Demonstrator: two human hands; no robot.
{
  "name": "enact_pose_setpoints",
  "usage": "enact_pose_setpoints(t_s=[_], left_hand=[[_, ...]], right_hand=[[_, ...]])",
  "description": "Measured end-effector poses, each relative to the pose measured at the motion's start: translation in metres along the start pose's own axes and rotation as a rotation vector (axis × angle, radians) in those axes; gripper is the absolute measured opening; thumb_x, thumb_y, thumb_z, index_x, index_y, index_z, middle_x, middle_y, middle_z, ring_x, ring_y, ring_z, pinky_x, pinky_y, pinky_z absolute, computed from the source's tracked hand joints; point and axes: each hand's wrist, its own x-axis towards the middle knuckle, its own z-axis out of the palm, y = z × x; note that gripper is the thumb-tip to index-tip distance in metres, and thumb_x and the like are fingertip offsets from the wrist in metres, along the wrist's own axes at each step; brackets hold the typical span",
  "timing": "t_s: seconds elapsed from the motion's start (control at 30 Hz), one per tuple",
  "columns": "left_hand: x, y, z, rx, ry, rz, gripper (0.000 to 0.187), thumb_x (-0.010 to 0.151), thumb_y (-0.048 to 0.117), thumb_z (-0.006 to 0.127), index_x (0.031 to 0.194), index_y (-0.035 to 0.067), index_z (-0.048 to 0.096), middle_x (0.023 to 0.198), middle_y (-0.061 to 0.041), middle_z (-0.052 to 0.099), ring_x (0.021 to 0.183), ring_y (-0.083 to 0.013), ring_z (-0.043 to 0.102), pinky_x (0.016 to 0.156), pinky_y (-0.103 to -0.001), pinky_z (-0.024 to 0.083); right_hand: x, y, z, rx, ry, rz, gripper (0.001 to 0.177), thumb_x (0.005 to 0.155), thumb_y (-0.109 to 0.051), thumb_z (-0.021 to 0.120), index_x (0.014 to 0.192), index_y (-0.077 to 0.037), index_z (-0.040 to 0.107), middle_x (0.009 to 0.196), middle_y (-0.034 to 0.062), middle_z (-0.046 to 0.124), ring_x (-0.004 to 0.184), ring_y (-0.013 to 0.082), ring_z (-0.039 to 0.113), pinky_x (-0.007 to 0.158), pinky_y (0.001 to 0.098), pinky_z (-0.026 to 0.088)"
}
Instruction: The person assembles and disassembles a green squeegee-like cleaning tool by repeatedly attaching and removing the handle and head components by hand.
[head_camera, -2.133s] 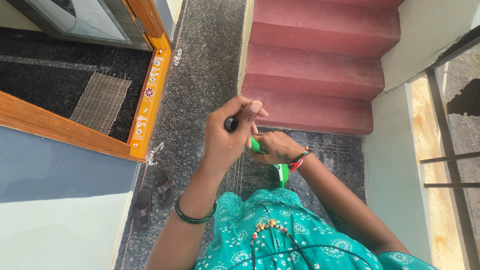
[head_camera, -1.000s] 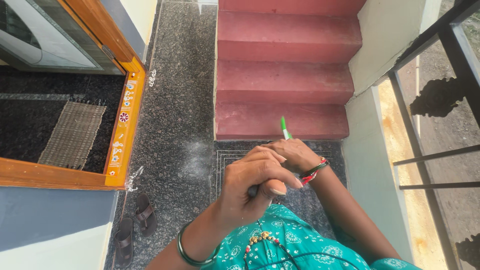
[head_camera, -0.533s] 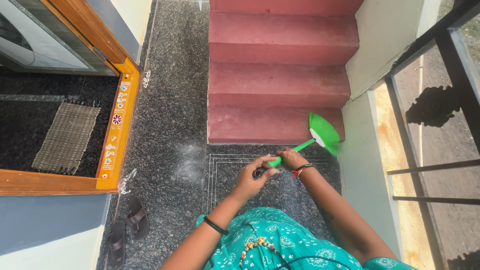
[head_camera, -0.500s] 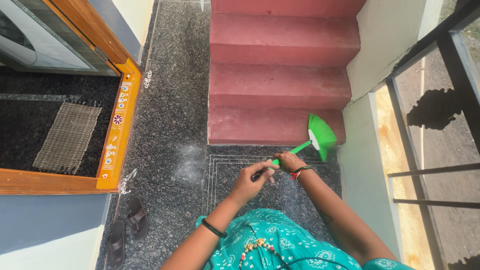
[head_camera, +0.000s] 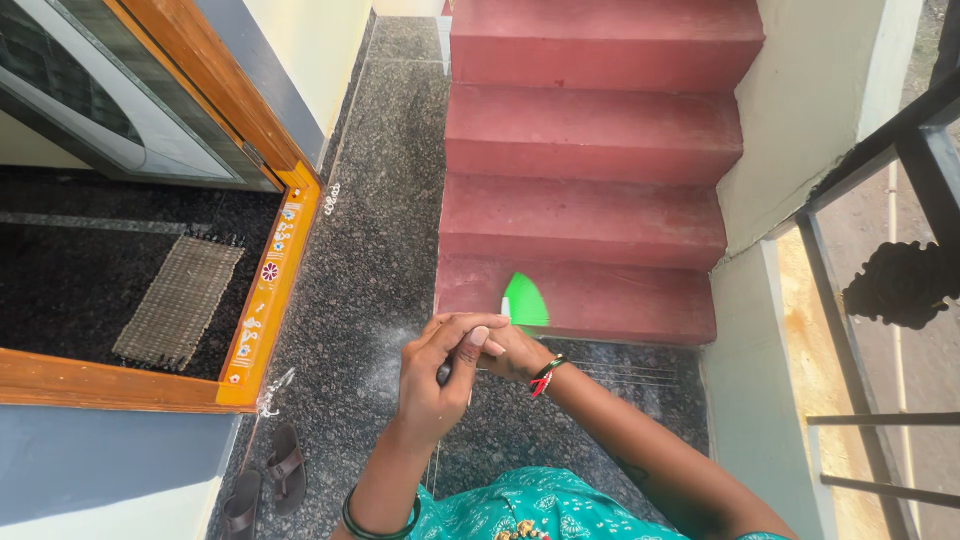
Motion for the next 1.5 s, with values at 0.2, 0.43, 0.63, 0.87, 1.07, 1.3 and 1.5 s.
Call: enact_pose_setpoints(t_s=[0.2, 0.43, 0.63, 0.87, 1.07, 1.3, 1.5], left_hand=[[0.012, 0.038, 0.027, 0.191, -0.183, 0.308, 0.04, 0.085, 0.001, 0.065, 0.124, 0.01, 0.069, 0.088, -0.006, 0.073, 0.085, -0.0205, 0.07, 0.106, -0.045, 0.049], [0.03, 0.11, 0.034, 0.36, -0.317, 0.506, 0.048, 0.085, 0.001, 0.069, 0.132, 0.003, 0.063, 0.087, -0.004, 0.07, 0.088, -0.0206, 0.069, 0.113, -0.053, 0.044], [0.028, 0.177, 0.005, 0.193, -0.263, 0.49, 0.036, 0.088, 0.002, 0.065, 0.123, 0.006, 0.063, 0.077, 0.001, 0.066, 0.083, -0.0165, 0.074, 0.108, -0.05, 0.05], [0.037, 0.099, 0.028, -0.09, -0.194, 0.419, 0.023, 0.108, 0.004, 0.048, 0.125, 0.01, 0.063, 0.09, -0.004, 0.075, 0.079, -0.0058, 0.073, 0.107, -0.044, 0.054], [0.049, -0.014, 0.116, -0.379, -0.249, 0.111, 0.028, 0.114, 0.014, 0.043, 0.131, 0.002, 0.063, 0.088, -0.009, 0.071, 0.086, -0.015, 0.075, 0.079, -0.028, 0.063], [0.04, -0.046, 0.156, -0.431, -0.348, 0.139, 0.025, 0.113, 0.011, 0.045, 0.13, 0.002, 0.062, 0.097, -0.011, 0.071, 0.1, -0.0174, 0.075, 0.091, -0.033, 0.064], [0.067, -0.033, 0.107, -0.378, -0.229, 0.168, 0.026, 0.113, 0.011, 0.045, 0.131, 0.003, 0.062, 0.094, -0.01, 0.074, 0.105, -0.0194, 0.075, 0.098, -0.037, 0.061]], right_hand=[[0.006, -0.038, -0.003, 0.543, -0.083, -0.032, 0.024, 0.103, -0.017, 0.055, 0.123, -0.006, 0.059, 0.12, 0.0071, 0.062, 0.114, 0.0172, 0.061, 0.099, 0.034, 0.052], [-0.025, -0.139, -0.057, -0.118, 0.064, -0.343, 0.023, 0.093, -0.017, 0.053, 0.114, -0.006, 0.054, 0.113, 0.0097, 0.056, 0.111, 0.0204, 0.057, 0.109, 0.0345, 0.046], [-0.059, -0.121, -0.079, 0.131, 0.103, -0.234, 0.018, 0.098, -0.02, 0.057, 0.109, -0.008, 0.064, 0.103, 0.0103, 0.067, 0.099, 0.0236, 0.064, 0.086, 0.038, 0.05], [-0.08, -0.02, -0.124, -0.148, 0.39, -0.165, 0.032, 0.084, -0.022, 0.078, 0.112, -0.014, 0.064, 0.085, 0.0053, 0.071, 0.078, 0.03, 0.073, 0.067, 0.0423, 0.055], [-0.124, 0.08, -0.144, -0.463, 0.401, 0.257, 0.041, 0.079, -0.014, 0.074, 0.119, -0.013, 0.064, 0.091, 0.0119, 0.072, 0.088, 0.0334, 0.07, 0.074, 0.0467, 0.052], [-0.132, 0.166, -0.084, 0.691, 0.595, 0.556, 0.022, 0.093, -0.013, 0.058, 0.107, -0.008, 0.075, 0.103, 0.0149, 0.075, 0.091, 0.0266, 0.071, 0.076, 0.0404, 0.059], [-0.067, 0.102, -0.077, -0.04, 0.372, 0.122, 0.033, 0.083, -0.013, 0.072, 0.114, -0.006, 0.067, 0.109, 0.0127, 0.074, 0.097, 0.0288, 0.071, 0.08, 0.0374, 0.059]])
